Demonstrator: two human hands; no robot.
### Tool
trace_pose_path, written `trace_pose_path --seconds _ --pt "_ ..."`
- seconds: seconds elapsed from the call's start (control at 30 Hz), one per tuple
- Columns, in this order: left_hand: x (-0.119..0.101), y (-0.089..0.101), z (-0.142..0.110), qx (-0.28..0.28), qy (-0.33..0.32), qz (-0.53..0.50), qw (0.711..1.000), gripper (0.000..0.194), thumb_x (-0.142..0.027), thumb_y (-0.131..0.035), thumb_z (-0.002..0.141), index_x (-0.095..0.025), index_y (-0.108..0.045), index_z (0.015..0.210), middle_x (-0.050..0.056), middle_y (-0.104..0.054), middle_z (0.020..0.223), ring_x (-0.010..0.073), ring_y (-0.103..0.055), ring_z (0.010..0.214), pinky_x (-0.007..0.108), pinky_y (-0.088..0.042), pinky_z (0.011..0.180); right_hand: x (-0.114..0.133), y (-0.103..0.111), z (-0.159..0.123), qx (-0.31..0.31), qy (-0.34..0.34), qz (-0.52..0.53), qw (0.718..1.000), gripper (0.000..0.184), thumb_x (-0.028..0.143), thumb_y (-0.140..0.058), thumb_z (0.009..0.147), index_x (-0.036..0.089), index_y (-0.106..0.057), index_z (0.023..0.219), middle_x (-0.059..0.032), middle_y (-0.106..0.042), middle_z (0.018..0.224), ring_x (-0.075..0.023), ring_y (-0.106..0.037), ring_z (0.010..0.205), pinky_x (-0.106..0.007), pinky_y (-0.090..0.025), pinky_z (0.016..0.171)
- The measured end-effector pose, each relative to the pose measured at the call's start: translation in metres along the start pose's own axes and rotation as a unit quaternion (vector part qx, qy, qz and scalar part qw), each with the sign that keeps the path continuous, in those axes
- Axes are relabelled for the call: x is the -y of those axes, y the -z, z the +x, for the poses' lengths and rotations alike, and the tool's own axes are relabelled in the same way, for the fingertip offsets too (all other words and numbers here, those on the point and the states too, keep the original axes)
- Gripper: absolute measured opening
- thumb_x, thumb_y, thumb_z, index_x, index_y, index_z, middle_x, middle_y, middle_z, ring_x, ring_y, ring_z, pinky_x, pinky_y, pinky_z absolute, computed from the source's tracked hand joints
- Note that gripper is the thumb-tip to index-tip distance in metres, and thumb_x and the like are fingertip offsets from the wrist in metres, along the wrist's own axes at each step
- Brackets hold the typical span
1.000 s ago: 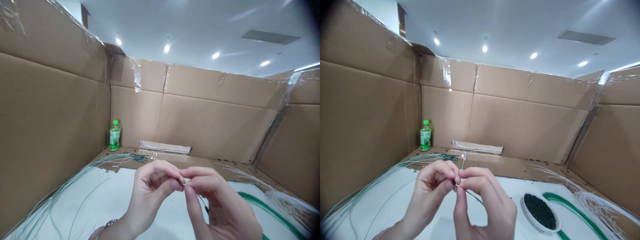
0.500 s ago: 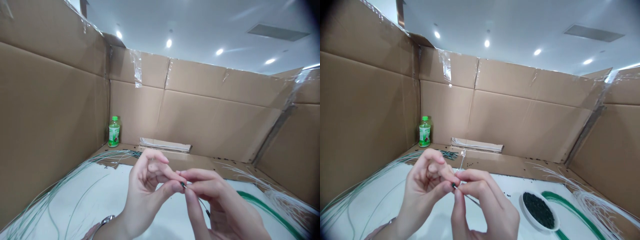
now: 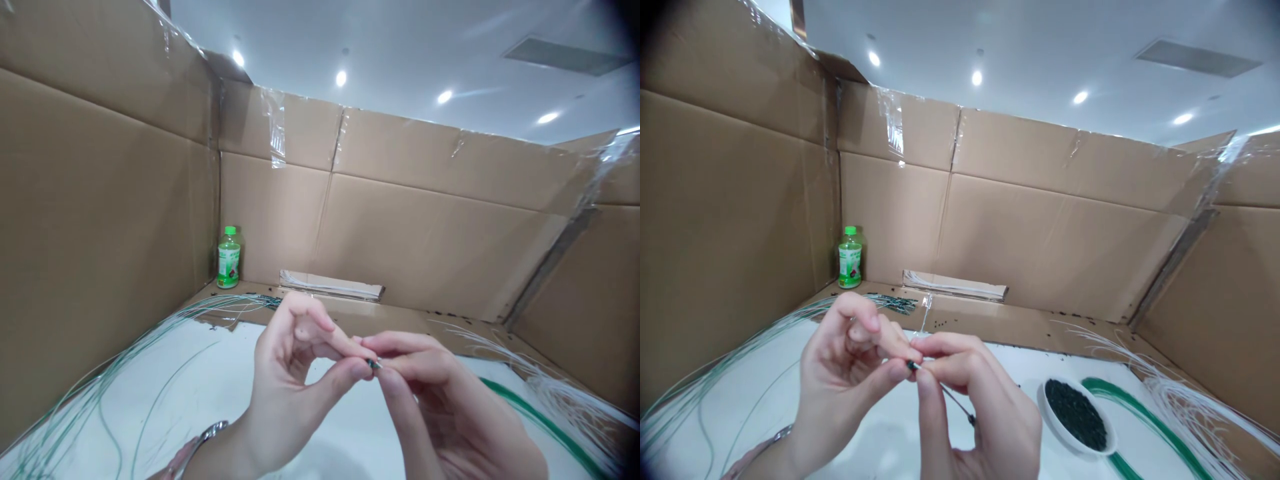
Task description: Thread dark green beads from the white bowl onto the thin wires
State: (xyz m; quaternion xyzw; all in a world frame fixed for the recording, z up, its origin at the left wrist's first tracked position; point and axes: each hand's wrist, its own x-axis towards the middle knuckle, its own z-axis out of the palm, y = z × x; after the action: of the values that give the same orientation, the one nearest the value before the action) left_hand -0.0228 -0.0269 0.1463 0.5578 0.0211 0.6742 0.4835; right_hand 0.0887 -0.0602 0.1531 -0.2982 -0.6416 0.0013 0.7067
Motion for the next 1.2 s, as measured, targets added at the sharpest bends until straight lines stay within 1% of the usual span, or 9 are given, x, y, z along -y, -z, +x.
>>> trace_pose_path --seconds 0.17,0.43,0.57,0.7,0.8,0.9,1.0,1.1,1.2 --pt "0.000 0.001 0.000 0.002 -0.002 -0.001 1.000 0.029 -0.002 -0.066 0.081 -0.023 -0.050 0.093 -0.008 -0.075 0.081 0.0037 -0.070 0.077 0.011 -0.057 0.073 0.001 -0.003 -0.001 -0.013 -0.014 0.012 1.000 0.018 0.001 -0.061 0.079 0.018 -0.064 0.074 -0.0022 -0.067 0.078 -0.0126 -0.067 0.074 -0.019 -0.055 0.062" --pt "0.001 0.001 0.000 -0.001 0.009 -0.008 1.000 0.029 -0.002 -0.066 0.081 -0.023 -0.049 0.092 -0.008 -0.075 0.080 0.0047 -0.070 0.077 0.013 -0.057 0.074 -0.001 -0.002 0.001 -0.014 0.000 0.001 1.000 0.017 0.001 -0.062 0.077 0.017 -0.064 0.072 -0.0038 -0.067 0.076 -0.0156 -0.067 0.075 -0.022 -0.055 0.059" --pt "0.001 0.001 0.000 -0.006 0.009 -0.007 1.000 0.028 -0.003 -0.066 0.081 -0.023 -0.049 0.092 -0.008 -0.075 0.079 0.0054 -0.070 0.076 0.014 -0.057 0.073 -0.001 -0.001 0.001 -0.014 0.002 -0.006 1.000 0.018 0.001 -0.062 0.076 0.017 -0.063 0.070 -0.0039 -0.067 0.076 -0.0149 -0.067 0.072 -0.021 -0.055 0.059" --pt "0.001 0.001 0.000 -0.009 0.003 0.010 1.000 0.029 -0.003 -0.067 0.080 -0.023 -0.049 0.091 -0.007 -0.074 0.079 0.0066 -0.071 0.076 0.014 -0.058 0.073 -0.001 -0.002 0.000 -0.009 0.003 -0.003 1.000 0.018 0.000 -0.063 0.076 0.017 -0.064 0.073 -0.0041 -0.067 0.076 -0.0151 -0.068 0.072 -0.022 -0.057 0.060" --pt "0.002 0.003 0.000 -0.009 -0.012 0.043 0.999 0.031 -0.001 -0.066 0.080 -0.023 -0.048 0.091 -0.007 -0.074 0.079 0.0065 -0.070 0.077 0.014 -0.057 0.074 -0.002 -0.001 -0.001 -0.004 0.005 -0.008 1.000 0.018 0.000 -0.063 0.076 0.017 -0.064 0.073 -0.0044 -0.068 0.076 -0.0153 -0.068 0.073 -0.022 -0.057 0.060" --pt "0.000 0.007 -0.001 0.007 -0.034 0.114 0.993 0.034 0.003 -0.065 0.079 -0.024 -0.049 0.093 -0.006 -0.073 0.081 0.0070 -0.071 0.078 0.016 -0.057 0.076 -0.006 0.005 0.000 0.016 0.015 -0.030 0.999 0.016 0.001 -0.064 0.076 0.017 -0.065 0.074 -0.0057 -0.069 0.078 -0.0167 -0.068 0.075 -0.023 -0.059 0.061" --pt "-0.004 0.012 -0.001 0.031 -0.042 0.184 0.982 0.037 0.004 -0.066 0.077 -0.023 -0.050 0.095 -0.003 -0.073 0.084 0.0099 -0.071 0.079 0.018 -0.058 0.076 -0.011 0.012 0.003 0.070 0.054 -0.057 0.994 0.019 -0.002 -0.064 0.074 0.017 -0.066 0.078 -0.0060 -0.070 0.080 -0.0169 -0.069 0.075 -0.023 -0.059 0.062" --pt "-0.008 0.015 0.001 0.030 -0.026 0.196 0.980 0.037 0.003 -0.067 0.075 -0.023 -0.050 0.096 -0.002 -0.074 0.082 0.0116 -0.071 0.077 0.019 -0.058 0.073 -0.013 0.016 0.007 0.100 0.063 -0.052 0.992 0.021 -0.003 -0.066 0.073 0.017 -0.066 0.079 -0.0047 -0.071 0.081 -0.0164 -0.070 0.073 -0.023 -0.059 0.061" --pt "-0.010 0.016 0.006 0.023 -0.013 0.189 0.982 0.039 0.004 -0.068 0.073 -0.024 -0.054 0.096 -0.004 -0.074 0.079 0.0104 -0.070 0.072 0.017 -0.057 0.070 -0.013 0.017 0.010 0.103 0.033 -0.030 0.994 0.018 0.000 -0.066 0.075 0.018 -0.065 0.074 -0.0032 -0.070 0.082 -0.0146 -0.068 0.071 -0.022 -0.056 0.059"
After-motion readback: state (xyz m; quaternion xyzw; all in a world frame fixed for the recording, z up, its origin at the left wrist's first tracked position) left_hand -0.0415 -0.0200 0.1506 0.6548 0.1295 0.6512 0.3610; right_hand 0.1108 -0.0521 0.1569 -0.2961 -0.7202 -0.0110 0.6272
